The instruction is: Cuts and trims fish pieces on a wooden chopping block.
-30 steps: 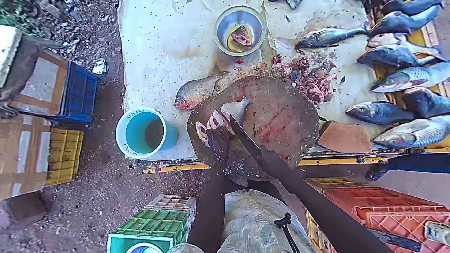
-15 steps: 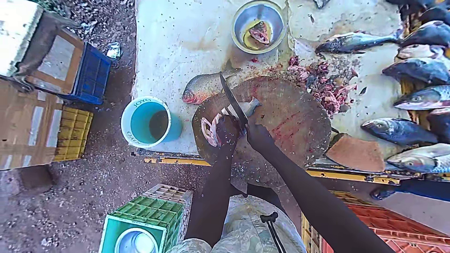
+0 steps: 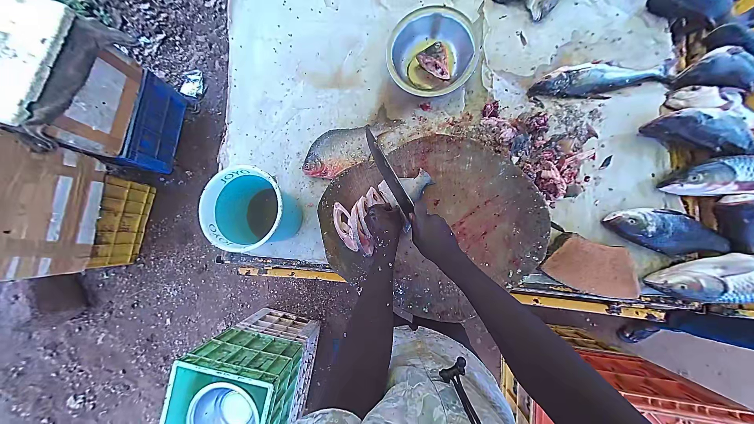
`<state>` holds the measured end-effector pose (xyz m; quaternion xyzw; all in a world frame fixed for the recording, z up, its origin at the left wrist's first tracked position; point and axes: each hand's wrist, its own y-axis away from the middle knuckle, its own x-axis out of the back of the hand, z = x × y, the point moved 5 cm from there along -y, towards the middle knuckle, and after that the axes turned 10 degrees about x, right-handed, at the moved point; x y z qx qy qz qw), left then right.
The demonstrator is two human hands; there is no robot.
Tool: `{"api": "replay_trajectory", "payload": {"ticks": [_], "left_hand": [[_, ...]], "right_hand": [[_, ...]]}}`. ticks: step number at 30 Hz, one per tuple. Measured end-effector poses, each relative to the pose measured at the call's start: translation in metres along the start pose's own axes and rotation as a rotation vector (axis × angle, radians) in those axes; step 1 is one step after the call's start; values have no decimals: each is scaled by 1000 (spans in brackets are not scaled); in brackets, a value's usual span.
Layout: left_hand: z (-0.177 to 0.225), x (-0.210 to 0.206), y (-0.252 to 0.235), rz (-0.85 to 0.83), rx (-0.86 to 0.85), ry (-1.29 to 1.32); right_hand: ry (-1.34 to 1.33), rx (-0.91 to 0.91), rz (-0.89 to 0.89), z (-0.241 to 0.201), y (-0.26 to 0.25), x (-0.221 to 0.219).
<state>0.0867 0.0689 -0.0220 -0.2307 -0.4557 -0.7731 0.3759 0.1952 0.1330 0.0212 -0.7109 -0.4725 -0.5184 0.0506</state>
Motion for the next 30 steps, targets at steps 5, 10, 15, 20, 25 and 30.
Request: {"api": "replay_trajectory", "payload": {"ticks": [5, 10, 15, 20, 25, 30], "left_hand": [[2, 0, -6, -63, -18, -13], [8, -5, -22, -58, 123, -123], [0, 2, -10, -99, -13, 7], [4, 0, -21, -174, -14, -51], [-4, 9, -50, -194, -64, -70], [21, 13, -35, -267, 23, -230]], "right_hand": [[38, -5, -2, -7, -10, 3], [19, -49, 4, -12, -18, 5], [49, -148, -288, -1, 28, 16], [121, -245, -539, -26, 46, 53], [124, -123, -157, -45, -71, -4], [52, -229, -375, -32, -5, 30]]}}
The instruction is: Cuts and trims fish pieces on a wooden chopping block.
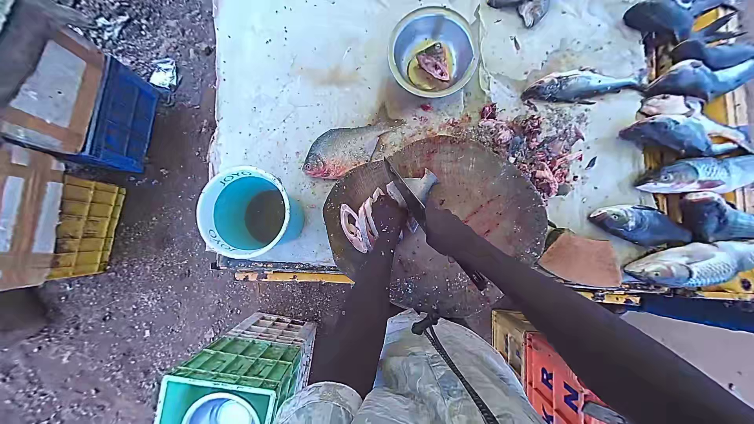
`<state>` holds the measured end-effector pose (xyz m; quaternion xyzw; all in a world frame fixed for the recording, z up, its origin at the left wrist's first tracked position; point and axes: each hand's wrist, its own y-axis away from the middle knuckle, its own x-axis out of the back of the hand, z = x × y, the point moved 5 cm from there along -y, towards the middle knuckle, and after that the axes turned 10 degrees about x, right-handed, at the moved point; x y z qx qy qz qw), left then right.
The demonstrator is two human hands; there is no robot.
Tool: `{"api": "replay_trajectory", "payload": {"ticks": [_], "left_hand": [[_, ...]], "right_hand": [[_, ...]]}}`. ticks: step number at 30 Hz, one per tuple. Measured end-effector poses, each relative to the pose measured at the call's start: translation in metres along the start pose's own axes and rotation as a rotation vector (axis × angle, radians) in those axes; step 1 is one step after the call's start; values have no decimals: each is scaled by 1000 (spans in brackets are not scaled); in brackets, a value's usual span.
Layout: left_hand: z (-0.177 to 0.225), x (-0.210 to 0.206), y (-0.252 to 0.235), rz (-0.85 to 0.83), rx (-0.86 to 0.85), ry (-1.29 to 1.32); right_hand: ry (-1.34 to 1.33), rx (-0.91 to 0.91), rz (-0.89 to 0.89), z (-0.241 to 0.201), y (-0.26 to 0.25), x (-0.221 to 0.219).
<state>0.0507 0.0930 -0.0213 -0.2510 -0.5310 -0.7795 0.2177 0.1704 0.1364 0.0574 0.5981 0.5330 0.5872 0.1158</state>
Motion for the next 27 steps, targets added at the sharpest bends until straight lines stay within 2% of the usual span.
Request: {"api": "replay_trajectory", "payload": {"ticks": [2, 5, 7, 8, 10, 12, 14, 16, 19, 20, 22, 25, 27], "left_hand": [[-6, -3, 5, 18, -31, 10], [-14, -17, 4, 23, -150, 48], [-6, -6, -13, 82, -216, 5], [5, -7, -12, 71, -246, -36], [-16, -28, 14, -24, -154, -113], [-13, -13, 2, 103, -220, -67], [-16, -21, 11, 150, -235, -22], [-4, -22, 18, 120, -162, -77], [-4, -20, 18, 136, -208, -65], [-4, -17, 14, 133, -171, -79], [-18, -19, 24, 150, -162, -106], [-46, 4, 46, 334, -314, -91], [-70, 22, 53, 457, -227, -55]], "right_hand": [[33, -33, -32, 12, 16, -16], [-8, 22, 175, 21, -37, -34], [-68, 48, 252, 12, -64, -21], [-84, 42, 243, 20, -61, -15], [-74, 9, 97, 35, -17, -52], [-52, 11, 116, 41, -1, -59], [-50, -8, 106, 53, 9, -73], [-78, 12, 174, 43, -16, -61], [-118, 97, 276, 25, -57, -34], [-132, 110, 270, 26, -58, -33], [-186, 83, 200, 39, -29, -55], [-251, 37, 123, 77, 29, -90], [-327, 57, 78, 108, 59, -113]]}}
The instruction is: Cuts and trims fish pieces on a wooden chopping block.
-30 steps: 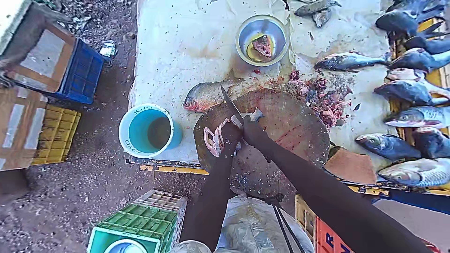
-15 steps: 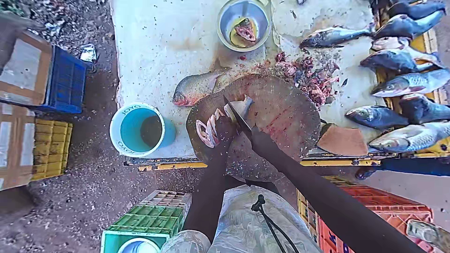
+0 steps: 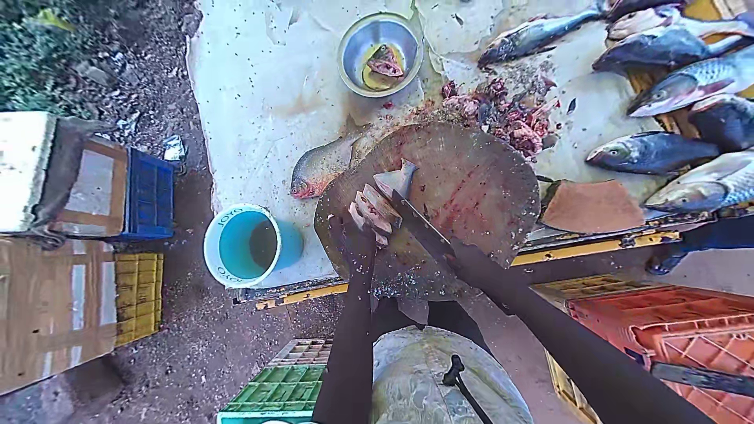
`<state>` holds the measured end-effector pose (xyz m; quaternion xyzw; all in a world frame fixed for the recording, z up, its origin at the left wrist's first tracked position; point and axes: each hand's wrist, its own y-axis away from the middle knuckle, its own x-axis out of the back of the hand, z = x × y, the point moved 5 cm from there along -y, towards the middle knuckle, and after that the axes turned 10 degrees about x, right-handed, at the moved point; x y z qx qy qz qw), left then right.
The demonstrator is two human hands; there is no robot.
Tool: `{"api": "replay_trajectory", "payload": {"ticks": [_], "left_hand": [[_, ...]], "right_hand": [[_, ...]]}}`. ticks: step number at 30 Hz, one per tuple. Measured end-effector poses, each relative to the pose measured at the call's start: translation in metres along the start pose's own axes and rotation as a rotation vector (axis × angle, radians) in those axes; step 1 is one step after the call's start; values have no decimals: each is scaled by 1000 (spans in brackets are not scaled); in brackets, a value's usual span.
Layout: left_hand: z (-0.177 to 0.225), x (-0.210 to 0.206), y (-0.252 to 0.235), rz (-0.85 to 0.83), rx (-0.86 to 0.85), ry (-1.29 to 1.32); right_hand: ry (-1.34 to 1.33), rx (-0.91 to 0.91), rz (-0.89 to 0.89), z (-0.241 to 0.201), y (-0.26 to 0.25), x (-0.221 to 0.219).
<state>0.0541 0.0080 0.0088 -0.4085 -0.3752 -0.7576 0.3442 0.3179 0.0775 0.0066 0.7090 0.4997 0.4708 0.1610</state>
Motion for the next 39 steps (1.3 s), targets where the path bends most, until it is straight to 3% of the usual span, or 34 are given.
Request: {"api": "replay_trajectory", "payload": {"ticks": [3, 4, 10, 17, 20, 24, 27, 30, 33, 36, 39], "left_hand": [[-40, -3, -25, -20, 358, 134], [-45, -11, -35, -57, 391, 195], [8, -40, -45, -191, 33, 115], [-6, -34, -63, -162, -7, 246], [-5, -12, -66, -257, 71, 487], [60, 34, -80, -317, 91, 632], [133, 52, -110, -409, 0, 767], [223, 69, -163, -526, -123, 880], [275, 94, -212, -616, -35, 981], [249, 119, -225, -518, 16, 1046], [143, 148, -197, -508, -148, 962]], "right_hand": [[-159, 91, -4, 44, 9, -10], [-211, 84, -14, 52, 4, -11], [-595, 48, -87, 9, -38, -37], [-822, 149, 98, -59, -40, -93], [-840, 167, 161, -90, -25, -96], [-807, 215, 278, -119, -13, -40], [-847, 253, 368, -130, -22, 30], [-933, 251, 436, -144, -53, 117], [-1097, 199, 418, -146, -116, 195], [-1180, 100, 449, -123, -166, 221], [-1197, 65, 498, -95, -139, 180]]}}
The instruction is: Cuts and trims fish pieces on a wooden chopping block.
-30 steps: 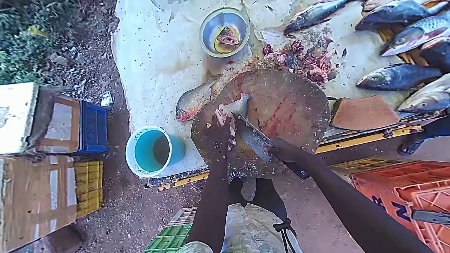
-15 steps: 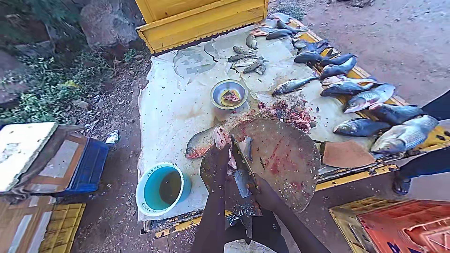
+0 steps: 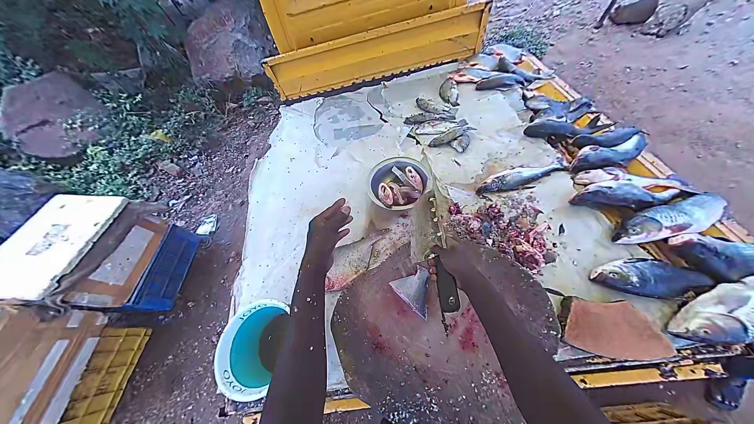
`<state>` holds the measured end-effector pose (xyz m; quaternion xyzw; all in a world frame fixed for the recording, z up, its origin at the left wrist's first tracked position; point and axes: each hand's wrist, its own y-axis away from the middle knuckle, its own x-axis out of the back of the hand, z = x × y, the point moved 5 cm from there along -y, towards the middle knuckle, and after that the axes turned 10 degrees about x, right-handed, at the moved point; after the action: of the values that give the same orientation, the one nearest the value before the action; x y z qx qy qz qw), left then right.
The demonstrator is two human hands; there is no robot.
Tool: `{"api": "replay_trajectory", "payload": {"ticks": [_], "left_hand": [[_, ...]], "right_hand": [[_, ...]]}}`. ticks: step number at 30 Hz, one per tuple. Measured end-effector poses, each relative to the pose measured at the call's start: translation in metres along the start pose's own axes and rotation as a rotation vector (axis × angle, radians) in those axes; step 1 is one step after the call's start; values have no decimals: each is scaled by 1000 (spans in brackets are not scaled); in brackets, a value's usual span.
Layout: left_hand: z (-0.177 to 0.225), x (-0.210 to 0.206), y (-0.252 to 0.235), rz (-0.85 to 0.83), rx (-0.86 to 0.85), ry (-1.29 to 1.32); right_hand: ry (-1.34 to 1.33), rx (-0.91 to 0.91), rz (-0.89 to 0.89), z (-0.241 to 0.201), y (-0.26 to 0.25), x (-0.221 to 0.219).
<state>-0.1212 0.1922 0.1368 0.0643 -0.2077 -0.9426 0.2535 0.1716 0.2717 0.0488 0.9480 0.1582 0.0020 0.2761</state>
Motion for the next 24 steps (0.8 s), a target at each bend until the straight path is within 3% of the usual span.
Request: {"api": "replay_trajectory", "payload": {"ticks": [2, 5, 7, 9, 12, 13, 14, 18, 21, 24], "left_hand": [[-48, 82, 56, 92, 34, -21], [-131, 215, 117, 438, 299, -241], [-177, 267, 120, 431, 517, -490], [-221, 274, 99, 319, 594, -835], [-291, 245, 95, 156, 322, -1354], [-309, 243, 97, 123, 238, -1365], [-305, 237, 97, 82, 283, -1362], [-233, 222, 112, 255, 470, -1265], [-257, 247, 113, 132, 482, -1232], [-227, 251, 118, 457, 303, -883]], "right_hand": [[11, 32, 1, 41, 53, 26], [244, 43, 41, 112, 143, 65], [413, -8, 64, 142, 188, 78], [474, -56, 60, 155, 220, 75], [395, -45, 38, 162, 245, 44], [385, -33, 0, 161, 250, 31], [398, -5, -46, 158, 251, 19], [359, 53, -222, 158, 244, -30], [120, -20, -306, 164, 229, -86], [113, -124, -361, 161, 201, -135]]}}
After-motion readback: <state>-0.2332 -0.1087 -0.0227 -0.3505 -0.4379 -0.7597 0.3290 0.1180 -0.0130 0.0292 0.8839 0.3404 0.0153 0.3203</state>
